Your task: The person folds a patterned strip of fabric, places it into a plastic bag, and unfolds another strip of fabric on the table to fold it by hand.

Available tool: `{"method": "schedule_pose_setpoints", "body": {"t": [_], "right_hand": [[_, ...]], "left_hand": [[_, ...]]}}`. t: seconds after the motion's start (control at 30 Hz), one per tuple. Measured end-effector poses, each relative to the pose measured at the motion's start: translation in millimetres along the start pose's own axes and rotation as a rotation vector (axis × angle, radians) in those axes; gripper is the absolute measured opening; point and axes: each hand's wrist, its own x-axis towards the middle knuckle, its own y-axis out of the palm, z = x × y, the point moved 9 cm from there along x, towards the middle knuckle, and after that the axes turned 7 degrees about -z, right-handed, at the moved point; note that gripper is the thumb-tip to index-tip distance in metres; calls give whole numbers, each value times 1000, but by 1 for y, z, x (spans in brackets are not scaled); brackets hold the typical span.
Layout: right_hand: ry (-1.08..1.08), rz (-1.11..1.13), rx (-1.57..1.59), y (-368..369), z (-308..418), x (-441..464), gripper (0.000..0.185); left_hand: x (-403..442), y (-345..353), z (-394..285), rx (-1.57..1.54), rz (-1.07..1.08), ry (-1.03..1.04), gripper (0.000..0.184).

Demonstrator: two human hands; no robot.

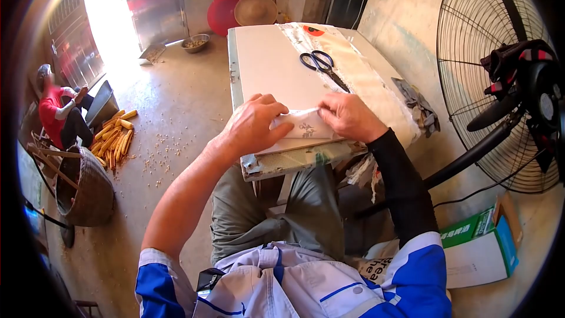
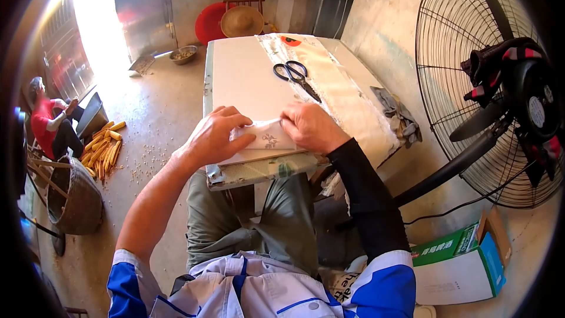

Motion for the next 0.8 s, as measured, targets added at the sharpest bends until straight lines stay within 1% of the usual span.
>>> {"method": "schedule_pose_setpoints", "body": {"t": [0.03, 0.07, 0.1, 0.13, 0.17, 0.2, 0.23, 0.27, 0.3, 0.33, 0.43, 0.47, 0.53, 0.57, 0.63, 0.67, 0.7, 0.77, 0.8], "right_hand": [[11, -49, 0, -3, -2, 5, 13], [22, -99, -1, -6, -3, 10, 14], [33, -148, -3, -9, -4, 14, 14], [88, -144, -30, -9, -11, 19, 17], [64, -244, -61, -15, -8, 19, 19], [40, -343, -93, -18, -7, 18, 22], [12, -439, -124, -24, -3, 16, 25], [2, -443, -135, -23, 0, 12, 33], [-28, -407, -133, -18, 6, 7, 34], [-57, -371, -131, -13, 12, 0, 35], [-113, -248, -123, 0, 33, -20, 36], [-125, -207, -121, 5, 39, -26, 37], [-71, -163, -99, 12, 36, -36, 39], [-45, -142, -86, 16, 33, -40, 40], [-69, -169, -75, 20, 32, -46, 39], [-65, -182, -71, 21, 32, -48, 37], [-63, -195, -67, 22, 32, -48, 36], [-58, -194, -58, 22, 31, -46, 32], [-53, -195, -55, 21, 29, -44, 31]], "left_hand": [[4, 1, 4, -12, 0, -5, 24], [9, -3, 2, 24, -89, 73, 21], [15, 0, 14, -51, -90, -31, 21], [20, 3, 25, -126, -92, -136, 22], [24, 7, 36, -202, -94, -239, 22], [30, 9, 41, -247, -104, -281, 24], [36, 12, 49, -211, -126, -268, 24], [40, 18, 59, -174, -150, -257, 25], [42, 21, 66, -137, -174, -248, 26], [42, 22, 69, -81, -106, -338, 29], [40, 10, 56, 131, -289, -224, 26], [39, 6, 46, 156, -340, -147, 26], [35, -6, 18, 205, -439, 11, 26], [36, -1, 11, 133, -363, 66, 26], [34, 10, -4, -9, -208, 169, 26], [34, 16, -8, -66, -127, 164, 25], [34, 25, -7, -181, -30, 93, 26], [33, 44, 6, -189, 102, 13, 29], [35, 45, 9, -189, 93, 5, 30]]}}
